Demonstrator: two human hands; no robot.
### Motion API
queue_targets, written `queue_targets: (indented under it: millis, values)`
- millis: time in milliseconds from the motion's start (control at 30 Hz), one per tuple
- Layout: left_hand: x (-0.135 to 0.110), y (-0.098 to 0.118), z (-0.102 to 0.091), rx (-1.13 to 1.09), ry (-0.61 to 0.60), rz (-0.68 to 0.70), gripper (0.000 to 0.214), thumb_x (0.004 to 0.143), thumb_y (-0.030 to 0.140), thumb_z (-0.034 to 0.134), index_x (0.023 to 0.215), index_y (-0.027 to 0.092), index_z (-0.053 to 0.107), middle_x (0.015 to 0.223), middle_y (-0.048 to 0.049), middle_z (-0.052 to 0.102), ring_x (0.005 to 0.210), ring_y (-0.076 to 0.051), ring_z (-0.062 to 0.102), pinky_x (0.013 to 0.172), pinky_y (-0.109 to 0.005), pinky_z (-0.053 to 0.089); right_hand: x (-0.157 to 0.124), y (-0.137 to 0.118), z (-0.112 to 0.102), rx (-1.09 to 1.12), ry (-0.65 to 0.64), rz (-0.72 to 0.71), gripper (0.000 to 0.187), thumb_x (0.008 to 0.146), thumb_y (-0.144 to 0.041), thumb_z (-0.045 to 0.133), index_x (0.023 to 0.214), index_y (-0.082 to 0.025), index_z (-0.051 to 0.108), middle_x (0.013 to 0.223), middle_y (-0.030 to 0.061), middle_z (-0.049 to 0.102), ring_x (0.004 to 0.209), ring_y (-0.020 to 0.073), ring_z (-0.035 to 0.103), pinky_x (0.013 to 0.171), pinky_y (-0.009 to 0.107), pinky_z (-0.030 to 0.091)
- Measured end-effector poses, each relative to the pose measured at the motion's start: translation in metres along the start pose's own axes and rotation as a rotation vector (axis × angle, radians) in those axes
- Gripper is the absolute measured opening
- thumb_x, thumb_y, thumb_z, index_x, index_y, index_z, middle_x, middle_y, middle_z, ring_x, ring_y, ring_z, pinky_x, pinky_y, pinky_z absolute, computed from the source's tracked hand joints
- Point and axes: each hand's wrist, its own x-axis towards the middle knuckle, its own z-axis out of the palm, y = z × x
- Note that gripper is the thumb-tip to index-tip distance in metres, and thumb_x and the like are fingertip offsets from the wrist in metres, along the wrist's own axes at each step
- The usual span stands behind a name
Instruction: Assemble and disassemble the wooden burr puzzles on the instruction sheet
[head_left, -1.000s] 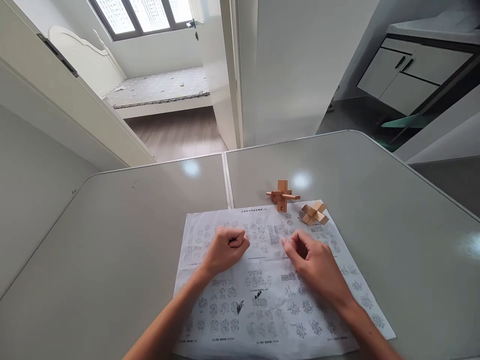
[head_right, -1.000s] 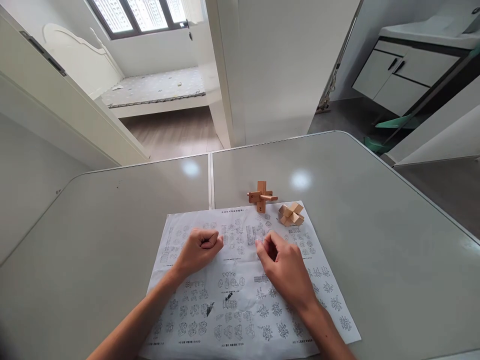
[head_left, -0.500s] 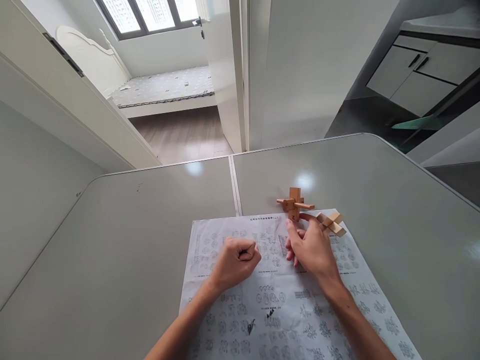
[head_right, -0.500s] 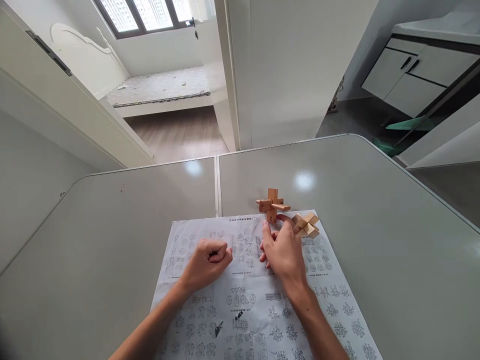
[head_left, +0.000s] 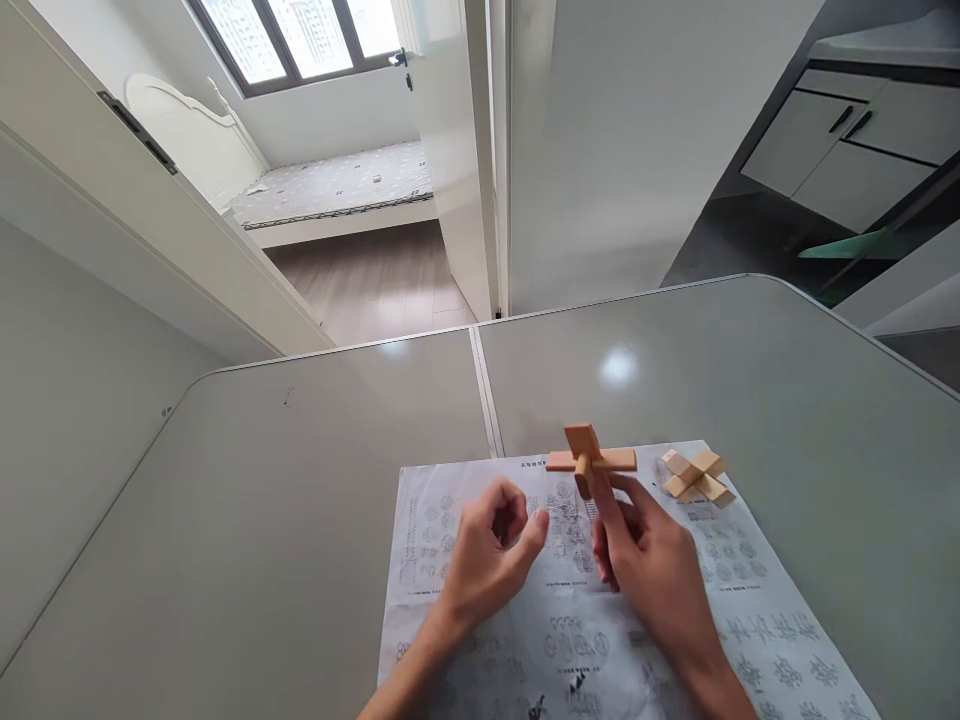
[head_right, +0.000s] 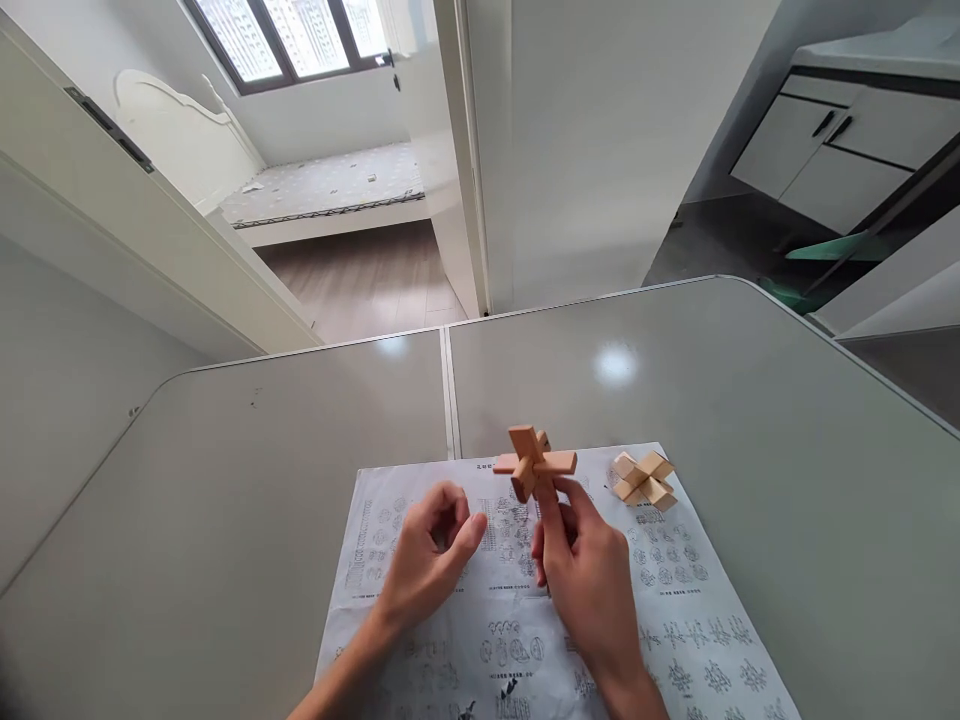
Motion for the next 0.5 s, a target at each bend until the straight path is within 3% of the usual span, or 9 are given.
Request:
queue_targets:
  millis: [67, 100, 233, 333, 433, 500]
  values:
    - [0.001, -0.001, -0.001, -0.038, 0.076, 0.050, 0.025, 0.089, 0.037, 0.073, 0.094, 0.023, 0.053, 0.087, 0.0009, 0.053, 0.076, -0.015, 0.051, 0.073, -0.029, 0.048, -0.017, 0.001, 0.004, 0.026, -0.005, 0.000, 0.050, 0.099, -0.072, 0.056, 0.104, -0.025, 0.071, 0.054, -0.0058, 0.055, 0.040, 0.0132, 0.049, 0.041, 0.022, 0.044]
    - [0.001, -0.003, -0.003, -0.064, 0.082, 0.090, 0.034, 0.087, 0.042, 0.077, 0.107, 0.023, 0.057, 0.101, -0.0029, 0.059, 0.088, -0.018, 0.056, 0.082, -0.033, 0.051, -0.024, 0.002, 0.006, 0.044, -0.005, -0.003, 0.048, 0.098, -0.070, 0.058, 0.103, -0.025, 0.071, 0.054, -0.0057, 0.055, 0.040, 0.0129, 0.048, 0.041, 0.022, 0.043]
    - [0.003, -0.007, -0.009, -0.204, -0.100, 0.182, 0.092, 0.074, 0.062, 0.090, 0.149, 0.028, 0.048, 0.149, -0.0137, 0.055, 0.130, -0.032, 0.059, 0.109, -0.047, 0.049, -0.045, 0.014, 0.014, 0.059, 0.015, -0.034, 0.046, 0.097, -0.067, 0.060, 0.085, -0.024, 0.069, 0.052, -0.0035, 0.056, 0.042, 0.0138, 0.049, 0.042, 0.022, 0.042]
    - [0.004, -0.010, -0.013, -0.299, -0.266, 0.171, 0.117, 0.059, 0.062, 0.100, 0.157, 0.030, 0.044, 0.155, -0.0153, 0.055, 0.138, -0.038, 0.057, 0.117, -0.053, 0.045, -0.054, 0.024, 0.018, 0.046, 0.014, -0.053, 0.047, 0.097, -0.066, 0.061, 0.080, -0.024, 0.069, 0.053, -0.0014, 0.061, 0.044, 0.0158, 0.054, 0.046, 0.024, 0.045]
    - [0.003, -0.011, -0.014, -0.395, -0.376, 0.100, 0.120, 0.051, 0.058, 0.104, 0.154, 0.028, 0.051, 0.148, -0.0163, 0.062, 0.135, -0.041, 0.060, 0.114, -0.054, 0.050, -0.057, 0.031, 0.020, 0.026, -0.002, -0.062, 0.050, 0.097, -0.069, 0.060, 0.081, -0.023, 0.072, 0.058, 0.0013, 0.066, 0.048, 0.0177, 0.059, 0.048, 0.025, 0.047]
    - [0.002, -0.009, -0.014, -0.437, -0.387, 0.066, 0.115, 0.050, 0.057, 0.105, 0.150, 0.027, 0.056, 0.144, -0.0160, 0.065, 0.130, -0.040, 0.064, 0.110, -0.053, 0.054, -0.057, 0.032, 0.021, 0.002, -0.011, -0.064, 0.054, 0.096, -0.072, 0.059, 0.080, -0.022, 0.073, 0.058, 0.0020, 0.066, 0.049, 0.0186, 0.060, 0.048, 0.025, 0.047]
